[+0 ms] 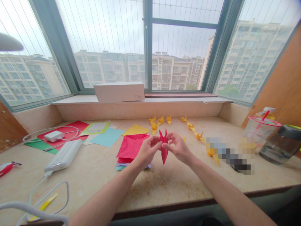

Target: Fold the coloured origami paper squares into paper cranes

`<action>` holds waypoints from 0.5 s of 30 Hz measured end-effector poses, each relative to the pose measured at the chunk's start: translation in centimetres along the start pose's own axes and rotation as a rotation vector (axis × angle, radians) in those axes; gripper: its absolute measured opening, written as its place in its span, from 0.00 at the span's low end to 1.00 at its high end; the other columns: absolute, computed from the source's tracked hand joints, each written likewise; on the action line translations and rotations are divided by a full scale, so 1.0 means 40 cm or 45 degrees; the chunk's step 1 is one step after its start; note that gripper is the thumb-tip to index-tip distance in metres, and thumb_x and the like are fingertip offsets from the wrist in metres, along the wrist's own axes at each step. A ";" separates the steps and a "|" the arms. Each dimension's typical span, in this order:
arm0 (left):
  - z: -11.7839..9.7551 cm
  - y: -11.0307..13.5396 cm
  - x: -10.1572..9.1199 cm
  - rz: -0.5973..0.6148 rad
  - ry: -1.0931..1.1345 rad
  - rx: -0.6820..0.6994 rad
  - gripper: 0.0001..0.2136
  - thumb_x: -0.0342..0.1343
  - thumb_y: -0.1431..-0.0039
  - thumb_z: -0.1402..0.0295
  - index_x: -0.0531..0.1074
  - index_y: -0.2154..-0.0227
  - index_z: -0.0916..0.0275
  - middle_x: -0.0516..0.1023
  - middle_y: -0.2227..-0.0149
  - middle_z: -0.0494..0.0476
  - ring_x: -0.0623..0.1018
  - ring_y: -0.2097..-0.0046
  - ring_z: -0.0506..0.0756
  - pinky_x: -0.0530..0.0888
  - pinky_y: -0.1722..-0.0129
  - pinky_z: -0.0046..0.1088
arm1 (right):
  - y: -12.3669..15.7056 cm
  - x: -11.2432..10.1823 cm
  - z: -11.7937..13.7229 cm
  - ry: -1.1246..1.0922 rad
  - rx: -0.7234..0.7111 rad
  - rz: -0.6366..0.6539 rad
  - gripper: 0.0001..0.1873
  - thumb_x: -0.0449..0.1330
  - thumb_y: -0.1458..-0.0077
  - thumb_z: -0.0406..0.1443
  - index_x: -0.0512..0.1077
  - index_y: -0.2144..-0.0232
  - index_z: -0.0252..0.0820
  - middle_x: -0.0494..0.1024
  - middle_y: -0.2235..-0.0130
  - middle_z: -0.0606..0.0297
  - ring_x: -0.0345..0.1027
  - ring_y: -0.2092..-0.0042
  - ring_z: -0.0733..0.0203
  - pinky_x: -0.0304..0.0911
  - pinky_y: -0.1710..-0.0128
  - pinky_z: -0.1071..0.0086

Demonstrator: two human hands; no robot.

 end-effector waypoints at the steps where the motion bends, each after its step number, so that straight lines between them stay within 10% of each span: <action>1: 0.000 -0.001 -0.003 -0.026 -0.021 0.012 0.14 0.65 0.48 0.61 0.74 0.64 0.66 0.81 0.63 0.59 0.80 0.61 0.56 0.75 0.60 0.33 | 0.002 0.002 -0.001 0.043 0.013 0.003 0.20 0.71 0.55 0.44 0.69 0.64 0.44 0.77 0.62 0.62 0.72 0.62 0.57 0.65 0.64 0.65; 15: -0.001 -0.008 -0.012 -0.060 0.046 0.151 0.22 0.60 0.42 0.64 0.63 0.45 0.57 0.75 0.63 0.53 0.78 0.65 0.51 0.76 0.63 0.29 | -0.005 -0.005 -0.010 -0.242 0.081 -0.089 0.14 0.67 0.49 0.44 0.70 0.65 0.43 0.81 0.66 0.64 0.75 0.64 0.59 0.70 0.60 0.63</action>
Point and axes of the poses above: each hand's wrist, its own y-axis away from the middle knuckle, its own x-axis out of the palm, z = x × y, the point moved 4 cm from there along -y, towards the middle knuckle
